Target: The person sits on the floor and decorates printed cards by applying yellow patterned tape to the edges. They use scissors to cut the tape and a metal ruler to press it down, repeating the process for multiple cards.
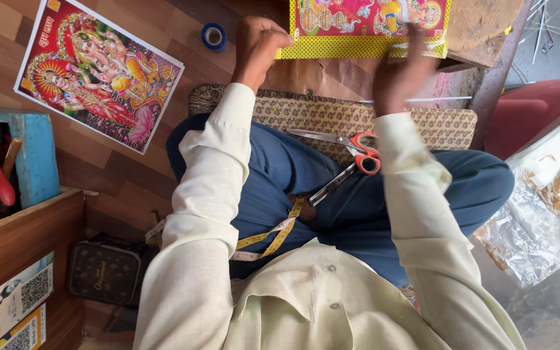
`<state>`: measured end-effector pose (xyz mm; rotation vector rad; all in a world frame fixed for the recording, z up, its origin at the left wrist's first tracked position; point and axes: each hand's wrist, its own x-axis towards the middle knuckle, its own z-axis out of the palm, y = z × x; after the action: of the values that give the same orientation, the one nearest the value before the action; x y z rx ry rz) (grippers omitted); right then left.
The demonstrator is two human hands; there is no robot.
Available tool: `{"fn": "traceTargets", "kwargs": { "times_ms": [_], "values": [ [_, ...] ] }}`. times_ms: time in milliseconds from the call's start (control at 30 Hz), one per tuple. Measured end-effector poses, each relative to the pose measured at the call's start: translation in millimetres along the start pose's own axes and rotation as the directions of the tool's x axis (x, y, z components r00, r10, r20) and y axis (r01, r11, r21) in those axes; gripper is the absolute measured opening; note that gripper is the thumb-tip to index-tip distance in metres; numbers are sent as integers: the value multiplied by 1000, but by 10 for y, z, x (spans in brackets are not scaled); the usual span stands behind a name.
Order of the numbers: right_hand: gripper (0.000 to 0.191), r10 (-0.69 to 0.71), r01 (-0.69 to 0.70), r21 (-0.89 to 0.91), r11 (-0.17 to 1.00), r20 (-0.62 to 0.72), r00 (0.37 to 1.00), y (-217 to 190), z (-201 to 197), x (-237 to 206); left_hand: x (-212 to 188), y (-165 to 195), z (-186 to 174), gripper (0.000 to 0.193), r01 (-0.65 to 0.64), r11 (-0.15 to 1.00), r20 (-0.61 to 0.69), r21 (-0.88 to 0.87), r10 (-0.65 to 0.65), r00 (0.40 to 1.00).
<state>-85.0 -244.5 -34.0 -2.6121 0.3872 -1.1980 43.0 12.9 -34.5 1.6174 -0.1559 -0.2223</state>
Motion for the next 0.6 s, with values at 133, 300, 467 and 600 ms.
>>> {"fn": "traceTargets", "kwargs": {
  "times_ms": [133, 300, 467, 600],
  "values": [
    [54, -382, 330, 194, 924, 422, 822, -1078, 143, -282, 21, -56, 6, 8, 74, 997, 14, 21, -74, 997],
    [67, -309, 310, 92, 946, 539, 784, -1171, -21, -202, 19, 15, -1, 9, -21, 1000, 54, -17, 22, 998],
    [61, -207, 279, -35, 960, 587, 783, -346, -422, 8, -47, 158, -9, 11, 174, 985, 17, 9, -174, 985],
    [68, -61, 138, -108, 984, 532, 845, 269, -657, 139, -65, 225, -21, 12, 157, 987, 25, 35, -158, 987]
  ]
}}
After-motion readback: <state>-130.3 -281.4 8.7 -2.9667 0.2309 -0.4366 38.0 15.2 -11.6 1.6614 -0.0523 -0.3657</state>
